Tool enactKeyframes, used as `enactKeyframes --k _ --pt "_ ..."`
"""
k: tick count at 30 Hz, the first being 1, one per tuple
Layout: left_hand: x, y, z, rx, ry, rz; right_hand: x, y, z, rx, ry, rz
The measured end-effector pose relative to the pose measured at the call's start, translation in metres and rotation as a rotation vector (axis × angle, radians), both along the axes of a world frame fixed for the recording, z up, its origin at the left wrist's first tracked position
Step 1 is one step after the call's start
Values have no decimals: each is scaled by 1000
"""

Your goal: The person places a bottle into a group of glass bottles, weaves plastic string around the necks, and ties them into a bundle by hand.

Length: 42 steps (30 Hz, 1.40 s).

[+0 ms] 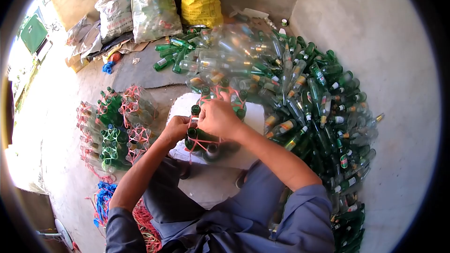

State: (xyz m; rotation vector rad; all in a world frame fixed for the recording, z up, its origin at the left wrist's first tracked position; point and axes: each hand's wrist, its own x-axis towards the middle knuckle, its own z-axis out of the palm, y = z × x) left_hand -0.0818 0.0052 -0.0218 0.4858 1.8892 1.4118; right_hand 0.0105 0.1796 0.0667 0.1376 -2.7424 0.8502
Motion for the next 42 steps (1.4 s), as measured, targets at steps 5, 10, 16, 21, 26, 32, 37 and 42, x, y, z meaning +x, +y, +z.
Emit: enactKeyframes --k 5,10,16,21,26,32,37,42 --pt "-2 -18 25 42 -117 -84 3 5 -1 -86 -14 29" --pt "-8 -33 23 114 -102 -176 2 11 4 -116 -90 36" --pt "-10 -18 9 42 -29 -69 -2 14 11 -136 -161 68" --pt "5 -4 20 62 -121 27 1 17 10 -104 -115 106" --pt "2 -5 24 1 -36 1 -3 24 7 -104 -114 149" --pt "2 -5 23 81 -84 3 -9 31 23 -47 -167 212" --pt "4 -5 30 99 -122 -8 -15 32 32 213 78 349" --pt "-3 -18 35 58 -31 -41 -13 41 46 452 68 400"
